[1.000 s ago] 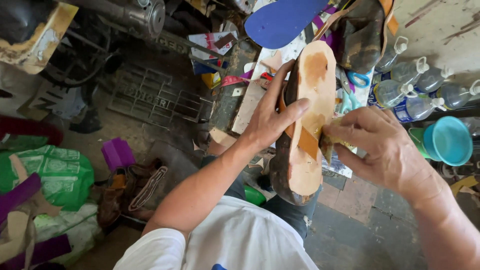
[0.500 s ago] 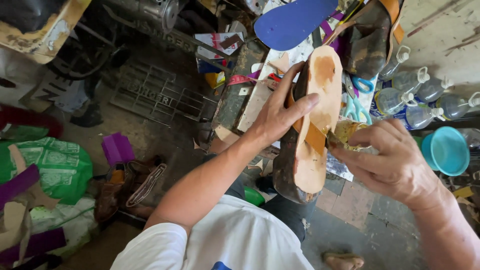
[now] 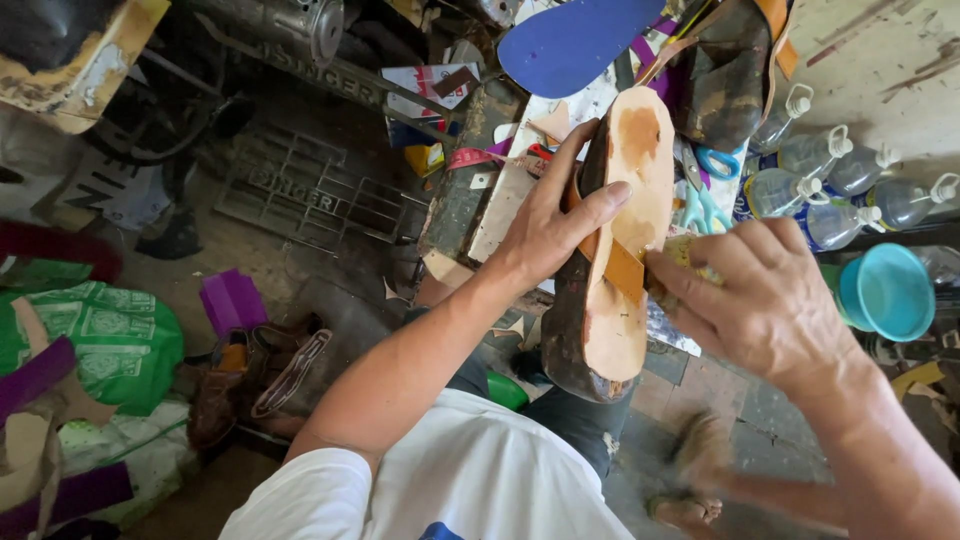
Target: Applying adhesive to the sole and straps of a sandal using a small applicator tool on a workbench.
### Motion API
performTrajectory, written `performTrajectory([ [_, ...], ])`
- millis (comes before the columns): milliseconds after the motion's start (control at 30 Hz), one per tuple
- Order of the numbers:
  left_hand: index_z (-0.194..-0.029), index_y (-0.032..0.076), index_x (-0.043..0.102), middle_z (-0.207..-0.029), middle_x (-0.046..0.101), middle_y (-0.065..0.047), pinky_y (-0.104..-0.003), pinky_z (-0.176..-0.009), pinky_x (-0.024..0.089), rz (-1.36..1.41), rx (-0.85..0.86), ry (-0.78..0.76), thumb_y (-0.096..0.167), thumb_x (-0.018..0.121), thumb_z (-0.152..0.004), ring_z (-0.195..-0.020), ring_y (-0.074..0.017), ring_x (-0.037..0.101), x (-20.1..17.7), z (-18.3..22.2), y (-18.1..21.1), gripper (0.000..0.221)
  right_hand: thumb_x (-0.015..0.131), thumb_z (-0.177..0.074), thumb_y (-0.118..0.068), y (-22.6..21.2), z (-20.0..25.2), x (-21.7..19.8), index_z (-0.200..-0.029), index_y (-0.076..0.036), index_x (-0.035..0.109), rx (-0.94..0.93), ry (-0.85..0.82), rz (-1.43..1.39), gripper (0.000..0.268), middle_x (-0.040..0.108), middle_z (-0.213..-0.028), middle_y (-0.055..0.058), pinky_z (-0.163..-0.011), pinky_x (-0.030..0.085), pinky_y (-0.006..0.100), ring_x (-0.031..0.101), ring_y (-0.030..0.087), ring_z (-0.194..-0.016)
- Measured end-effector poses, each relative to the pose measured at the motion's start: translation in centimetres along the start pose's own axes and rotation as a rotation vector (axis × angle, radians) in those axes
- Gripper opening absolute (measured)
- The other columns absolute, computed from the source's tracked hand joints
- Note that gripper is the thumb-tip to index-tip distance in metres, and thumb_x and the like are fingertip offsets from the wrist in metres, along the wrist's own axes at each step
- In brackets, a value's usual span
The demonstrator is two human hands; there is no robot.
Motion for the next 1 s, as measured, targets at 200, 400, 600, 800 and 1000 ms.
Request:
performTrajectory([
  [200,-0.157,0.011,0.031,-0.161,0.043,-0.016,-0.041,-0.123,0.039,0.074,0.076,0.037,0.060,0.060,-0.087,-0.150,-0.0285,0.042,-0.4,-0.2,-0.2,0.091,0.075,-0.092,-0.014,-1.3,-0.1,-1.7,-0.115,-0.010,0.073,0.070,-0.038,-0.146,0.023,0.060,-0.087,0.007,-0.067,0.040,0.042,0.059,0.026,-0.074],
  [400,-0.156,0.012,0.032,-0.152,0.049,-0.017,-0.042,-0.112,0.052,0.064,0.056,0.012,0.064,0.061,-0.083,-0.141,-0.0299,0.051,0.2,-0.3,-0.6,0.094,0.058,-0.073,0.006,0.7,-0.1,-0.4,-0.138,0.000,0.061,0.276,-0.236,-0.274,0.065,0.058,-0.095,0.011,-0.083,0.054,0.047,0.061,0.034,-0.090],
  [600,-0.157,0.012,0.025,-0.145,0.055,-0.026,-0.054,-0.111,0.054,0.012,0.107,0.009,0.073,0.055,-0.083,-0.134,-0.0387,0.057,0.1,-0.3,-0.6,0.101,0.061,-0.066,-0.011,-0.4,-0.4,0.7,-0.145,-0.017,0.051,0.283,-0.416,-0.173,0.081,0.059,-0.089,0.006,-0.072,0.057,0.048,0.066,0.035,-0.079],
  [800,-0.155,0.006,0.028,-0.141,0.055,-0.024,-0.047,-0.112,0.054,0.032,0.185,-0.001,0.070,0.057,-0.087,-0.130,-0.0334,0.058,0.3,-0.7,-1.4,0.098,0.066,-0.074,-0.039,-1.1,1.2,2.7,-0.168,-0.027,0.020,0.390,-0.755,-0.111,0.105,0.073,-0.081,0.005,-0.060,0.060,0.050,0.075,0.034,-0.066],
  [1000,-0.159,0.010,0.025,-0.163,0.037,-0.022,-0.048,-0.120,0.044,0.045,0.099,0.040,0.065,0.060,-0.084,-0.150,-0.0350,0.041,-0.3,-0.5,-1.1,0.099,0.059,-0.087,-0.040,-1.8,1.4,2.8,-0.167,-0.020,0.013,0.448,-0.788,-0.155,0.095,0.077,-0.079,0.005,-0.062,0.062,0.053,0.078,0.035,-0.063],
])
Point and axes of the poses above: each hand's wrist, its own z-axis away from the middle knuckle, its own x-axis out of the palm, y = z × x, the point moved 9 cm from there along -z, towards the middle knuckle
